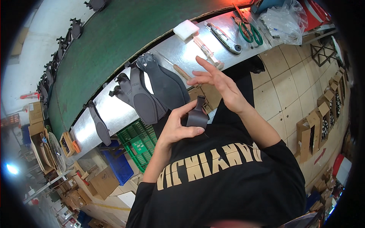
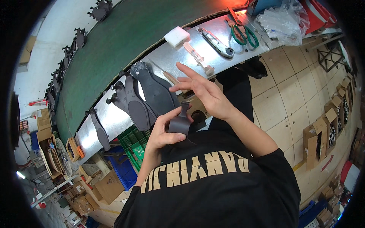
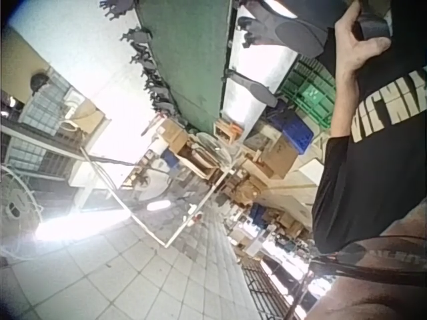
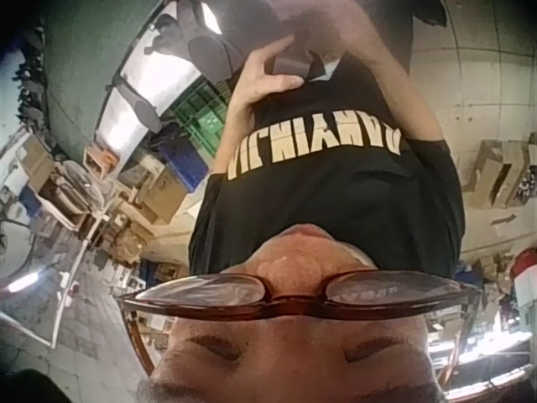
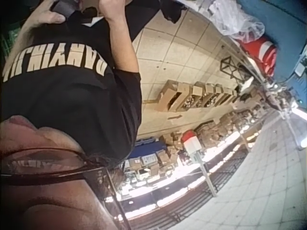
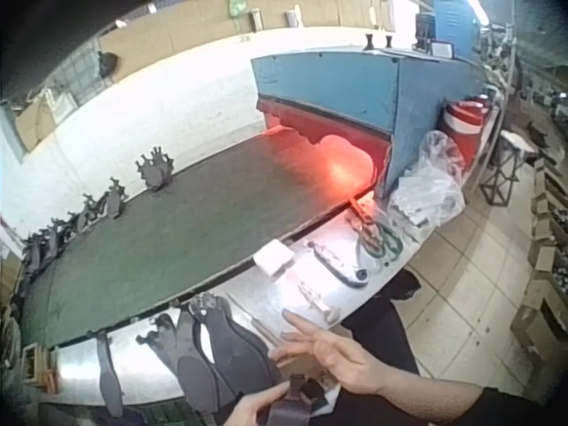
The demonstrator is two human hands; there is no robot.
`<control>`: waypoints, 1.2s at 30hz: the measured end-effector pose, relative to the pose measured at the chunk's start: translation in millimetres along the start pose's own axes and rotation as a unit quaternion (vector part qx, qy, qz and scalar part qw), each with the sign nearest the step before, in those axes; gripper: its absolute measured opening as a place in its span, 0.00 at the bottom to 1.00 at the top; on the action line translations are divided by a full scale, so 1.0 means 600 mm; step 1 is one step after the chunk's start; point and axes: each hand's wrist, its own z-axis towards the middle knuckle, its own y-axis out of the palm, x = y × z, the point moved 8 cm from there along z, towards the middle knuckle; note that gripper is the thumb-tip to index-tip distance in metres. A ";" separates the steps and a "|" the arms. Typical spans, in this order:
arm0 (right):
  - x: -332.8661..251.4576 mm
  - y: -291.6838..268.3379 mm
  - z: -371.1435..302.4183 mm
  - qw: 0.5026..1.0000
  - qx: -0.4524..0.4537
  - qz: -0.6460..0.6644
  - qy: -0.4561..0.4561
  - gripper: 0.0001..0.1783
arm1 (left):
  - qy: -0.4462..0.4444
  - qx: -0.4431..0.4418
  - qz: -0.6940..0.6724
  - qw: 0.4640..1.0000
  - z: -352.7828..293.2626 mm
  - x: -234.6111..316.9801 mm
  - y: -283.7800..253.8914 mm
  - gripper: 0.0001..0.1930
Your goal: Manually assemble components of a shoe by applying glue and attaching pieces.
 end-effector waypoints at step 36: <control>-0.048 0.044 -0.064 0.876 -0.149 -0.420 -0.186 0.40 | 0.014 0.088 0.027 0.996 -0.025 0.007 -0.008 0.31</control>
